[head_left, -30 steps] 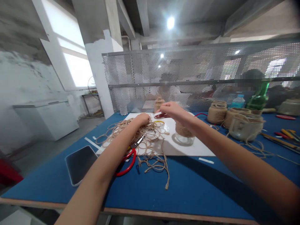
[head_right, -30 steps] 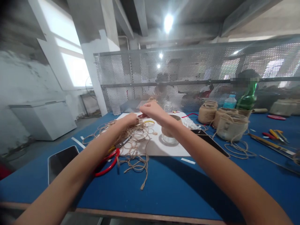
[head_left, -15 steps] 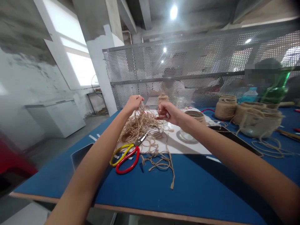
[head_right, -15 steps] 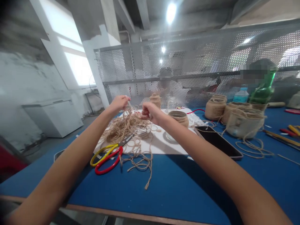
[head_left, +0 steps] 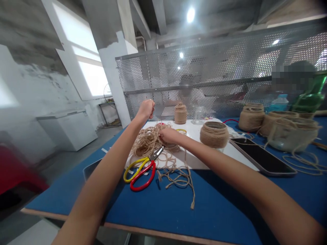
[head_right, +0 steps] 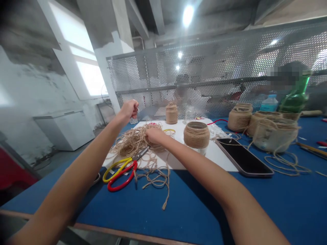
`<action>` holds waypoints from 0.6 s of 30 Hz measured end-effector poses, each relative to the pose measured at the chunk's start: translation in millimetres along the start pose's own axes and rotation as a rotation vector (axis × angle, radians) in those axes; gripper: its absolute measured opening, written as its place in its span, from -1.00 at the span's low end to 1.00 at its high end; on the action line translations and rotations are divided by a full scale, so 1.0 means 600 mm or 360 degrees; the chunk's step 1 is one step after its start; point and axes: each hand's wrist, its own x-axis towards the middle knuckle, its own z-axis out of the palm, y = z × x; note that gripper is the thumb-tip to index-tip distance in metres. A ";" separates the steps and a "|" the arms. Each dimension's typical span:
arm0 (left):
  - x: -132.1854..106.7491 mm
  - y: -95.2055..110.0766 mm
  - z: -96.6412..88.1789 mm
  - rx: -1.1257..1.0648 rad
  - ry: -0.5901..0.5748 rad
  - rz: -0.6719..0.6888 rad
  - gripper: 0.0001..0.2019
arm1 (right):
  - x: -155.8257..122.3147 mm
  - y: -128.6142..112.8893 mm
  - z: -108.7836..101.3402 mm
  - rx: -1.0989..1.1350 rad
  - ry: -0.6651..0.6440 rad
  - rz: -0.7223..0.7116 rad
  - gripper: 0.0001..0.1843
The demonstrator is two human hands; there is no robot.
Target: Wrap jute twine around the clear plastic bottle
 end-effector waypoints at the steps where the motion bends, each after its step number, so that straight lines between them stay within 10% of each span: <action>1: -0.002 -0.004 0.000 0.0018 -0.0004 -0.0007 -0.63 | 0.003 0.000 0.001 -0.0041 -0.0002 -0.0007 -0.74; 9: 0.005 -0.073 0.001 0.0420 -0.0024 -0.0109 -0.59 | -0.003 -0.006 -0.003 -0.0164 0.0059 0.0044 -0.76; 18: 0.001 -0.166 0.013 0.0890 -0.0854 -0.0383 -0.70 | -0.063 0.014 -0.080 -0.0096 0.0554 0.0449 -0.71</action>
